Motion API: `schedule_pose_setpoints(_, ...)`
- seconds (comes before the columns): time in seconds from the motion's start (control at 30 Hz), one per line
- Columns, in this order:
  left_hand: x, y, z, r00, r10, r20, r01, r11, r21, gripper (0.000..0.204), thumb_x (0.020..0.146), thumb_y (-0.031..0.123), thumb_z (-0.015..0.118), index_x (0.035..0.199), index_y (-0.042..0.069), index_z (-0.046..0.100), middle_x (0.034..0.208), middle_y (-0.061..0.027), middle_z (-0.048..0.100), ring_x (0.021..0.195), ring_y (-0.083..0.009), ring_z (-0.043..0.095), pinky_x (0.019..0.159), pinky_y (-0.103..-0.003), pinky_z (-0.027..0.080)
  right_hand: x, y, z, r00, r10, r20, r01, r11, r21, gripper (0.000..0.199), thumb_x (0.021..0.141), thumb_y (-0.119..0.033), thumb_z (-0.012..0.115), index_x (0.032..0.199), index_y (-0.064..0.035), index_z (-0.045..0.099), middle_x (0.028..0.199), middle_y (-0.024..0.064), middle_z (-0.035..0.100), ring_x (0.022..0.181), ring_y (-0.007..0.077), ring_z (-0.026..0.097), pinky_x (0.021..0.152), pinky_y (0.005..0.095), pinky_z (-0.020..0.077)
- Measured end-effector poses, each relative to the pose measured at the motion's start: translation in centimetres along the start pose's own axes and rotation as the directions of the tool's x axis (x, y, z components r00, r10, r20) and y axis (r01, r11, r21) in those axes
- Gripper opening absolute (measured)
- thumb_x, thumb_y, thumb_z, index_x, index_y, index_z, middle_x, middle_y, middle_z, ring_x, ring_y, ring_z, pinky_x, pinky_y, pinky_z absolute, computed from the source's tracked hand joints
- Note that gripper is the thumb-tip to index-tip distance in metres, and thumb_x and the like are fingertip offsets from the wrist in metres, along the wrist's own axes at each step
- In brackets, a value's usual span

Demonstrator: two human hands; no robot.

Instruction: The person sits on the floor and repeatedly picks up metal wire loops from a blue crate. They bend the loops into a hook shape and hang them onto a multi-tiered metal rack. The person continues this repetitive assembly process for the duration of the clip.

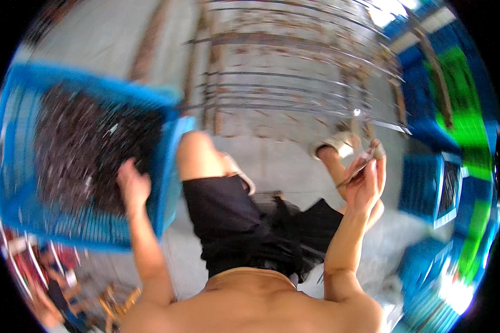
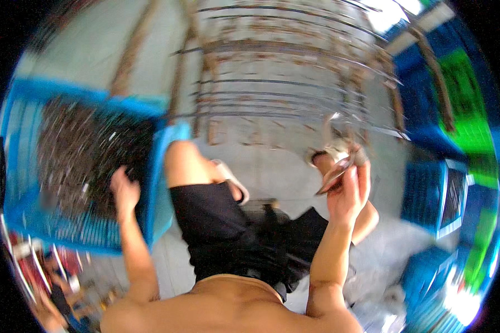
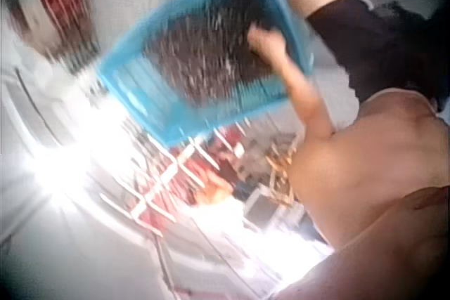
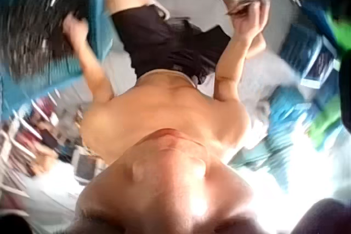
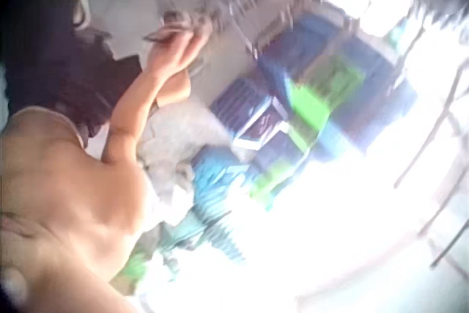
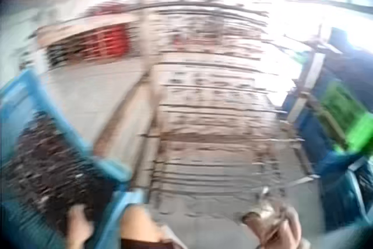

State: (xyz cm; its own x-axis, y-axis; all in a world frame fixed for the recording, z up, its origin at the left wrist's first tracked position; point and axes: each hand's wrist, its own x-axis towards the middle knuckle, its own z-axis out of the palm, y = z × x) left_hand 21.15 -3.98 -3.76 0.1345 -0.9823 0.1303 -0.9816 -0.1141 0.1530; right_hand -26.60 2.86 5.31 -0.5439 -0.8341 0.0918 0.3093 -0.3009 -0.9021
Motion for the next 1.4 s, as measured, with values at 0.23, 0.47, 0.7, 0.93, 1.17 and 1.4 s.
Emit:
schedule_pose_setpoints(0.23,-1.0,-8.3,7.0,0.922,-0.205,0.329,0.291,0.927,-0.236,0.043,0.083,0.006,0.059,0.124,0.006,0.046,0.129,-0.0164,0.044,0.115,-0.0328,0.044,0.097,-0.042,0.039,10.4,-3.2,-16.5,0.771,-0.460,-0.441,0.438,0.885,-0.157,0.016,0.093,-0.020,0.052,0.101,-0.0067,0.058,0.058,-0.0031,0.042,0.045,0.0050,0.035,0.039,0.0199,0.0283)
schedule_pose_setpoints(0.47,3.6,-4.9,1.3,0.950,-0.312,0.002,0.240,0.728,-0.643,0.037,0.096,0.027,0.046,0.113,-0.006,0.046,0.086,-0.0136,0.060,0.083,-0.0221,0.058,0.074,-0.034,0.049,15.0,0.3,-18.4,0.813,-0.113,-0.571,0.194,0.978,0.083,0.014,0.088,-0.020,0.062,0.085,-0.0062,0.060,0.055,-0.0040,0.044,0.041,0.0052,0.037,0.035,0.0209,0.0267)
schedule_pose_setpoints(0.7,3.1,-0.3,-2.5,0.871,-0.460,0.170,0.355,0.352,-0.866,0.050,0.094,0.019,0.047,0.139,0.011,0.027,0.091,-0.0086,0.057,0.083,-0.0200,0.057,0.082,-0.037,0.048,15.5,-0.2,-18.0,0.854,-0.015,-0.521,0.066,0.995,0.079,0.011,0.088,-0.017,0.059,0.088,-0.0066,0.061,0.058,-0.0044,0.044,0.045,0.0050,0.036,0.040,0.0193,0.0266)
schedule_pose_setpoints(0.93,3.2,-0.5,-1.8,0.867,-0.350,0.356,0.454,0.258,-0.853,0.031,0.089,0.015,0.055,0.118,0.009,0.044,0.095,-0.0100,0.061,0.082,-0.0208,0.060,0.071,-0.032,0.049,16.1,-0.5,-18.9,0.879,0.039,-0.475,0.002,0.996,0.087,0.013,0.088,-0.018,0.058,0.085,-0.0058,0.060,0.058,-0.0037,0.043,0.044,0.0061,0.035,0.040,0.0209,0.0251)
schedule_pose_setpoints(1.17,3.3,-1.0,-1.6,0.878,-0.349,0.327,0.409,0.195,-0.891,0.026,0.088,0.012,0.054,0.113,0.005,0.048,0.078,-0.0051,0.055,0.063,-0.0136,0.050,0.058,-0.028,0.043,16.3,-0.3,-18.0,0.852,0.020,-0.523,0.068,0.987,0.147,0.013,0.088,-0.017,0.059,0.081,-0.0065,0.058,0.058,-0.0038,0.042,0.045,0.0057,0.035,0.039,0.0211,0.0249)
schedule_pose_setpoints(1.4,3.3,-1.6,-1.7,0.868,-0.314,0.385,0.474,0.291,-0.831,0.026,0.090,0.012,0.050,0.115,0.006,0.053,0.074,-0.0009,0.053,0.061,-0.0085,0.047,0.052,-0.022,0.038,16.2,0.1,-17.3,0.861,0.003,-0.509,0.097,0.981,0.171,0.012,0.087,-0.016,0.061,0.089,-0.0044,0.061,0.058,-0.0044,0.042,0.046,0.0054,0.036,0.039,0.0193,0.0264)
